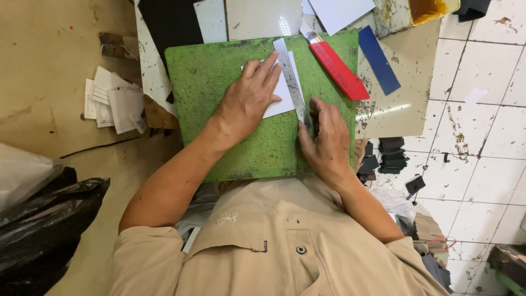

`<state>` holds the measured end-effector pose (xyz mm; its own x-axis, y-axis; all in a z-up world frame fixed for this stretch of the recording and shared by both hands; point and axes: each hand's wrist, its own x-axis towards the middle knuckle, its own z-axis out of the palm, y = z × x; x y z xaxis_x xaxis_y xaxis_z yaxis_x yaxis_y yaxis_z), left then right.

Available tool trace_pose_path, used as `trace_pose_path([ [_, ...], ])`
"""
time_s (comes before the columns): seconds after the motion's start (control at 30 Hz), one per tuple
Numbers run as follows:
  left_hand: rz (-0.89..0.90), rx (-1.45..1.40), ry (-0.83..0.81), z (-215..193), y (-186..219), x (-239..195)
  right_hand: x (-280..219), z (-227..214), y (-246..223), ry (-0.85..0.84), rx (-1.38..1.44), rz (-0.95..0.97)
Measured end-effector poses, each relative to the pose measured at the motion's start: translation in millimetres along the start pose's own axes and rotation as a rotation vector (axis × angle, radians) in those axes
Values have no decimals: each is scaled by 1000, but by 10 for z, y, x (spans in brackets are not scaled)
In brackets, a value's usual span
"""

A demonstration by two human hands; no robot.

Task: Cutting paper templates using a ruler and a utility knife on a cutting mat

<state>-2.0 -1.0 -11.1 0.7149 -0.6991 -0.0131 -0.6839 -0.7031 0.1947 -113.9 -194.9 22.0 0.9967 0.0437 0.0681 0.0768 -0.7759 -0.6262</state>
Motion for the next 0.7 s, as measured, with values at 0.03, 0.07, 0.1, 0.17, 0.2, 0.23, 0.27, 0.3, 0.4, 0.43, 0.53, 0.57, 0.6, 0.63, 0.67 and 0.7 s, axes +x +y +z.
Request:
trace_pose_path([
  [0.03,-5,-28,1,5,5,3,8,-44,-22,-13,10,11],
  [0.07,-4,-30,0,3,9,-1,5,-42,-22,-14,9,14],
  [0.1,-1,-23,14,-1,16,-4,1,-43,-21,-37,23,51],
  [0.17,5,-13,33,-19,13,6,16,-27,-3,-53,34,87],
  [0.2,9,-20,42,-26,15,1,22,-10,13,-59,67,116],
  [0.23,14,-28,51,-33,15,-6,26,8,28,-65,99,144],
  [0.27,13,-28,52,-44,18,1,30,25,24,-65,98,143],
  [0.3,-10,-31,-12,-54,20,8,33,41,21,-73,88,144],
  [0.4,-18,-36,-29,-15,12,-3,33,31,44,-46,15,132],
  [0.43,-1,-40,19,10,6,-8,35,15,59,-12,-49,120],
  [0.53,-12,-75,0,-8,5,3,31,22,51,27,-161,-29],
  [0.57,-8,-75,1,8,5,-3,19,42,66,29,-162,-27],
  [0.6,-1,-51,16,20,1,-8,17,61,81,24,-261,-71],
  [0.63,5,-28,32,32,-5,-15,15,82,94,18,-359,-115],
  [0.67,5,-27,34,45,-8,-16,26,74,85,19,-360,-117],
  [0.7,8,-10,47,58,-11,-18,37,67,76,75,-406,-168],
])
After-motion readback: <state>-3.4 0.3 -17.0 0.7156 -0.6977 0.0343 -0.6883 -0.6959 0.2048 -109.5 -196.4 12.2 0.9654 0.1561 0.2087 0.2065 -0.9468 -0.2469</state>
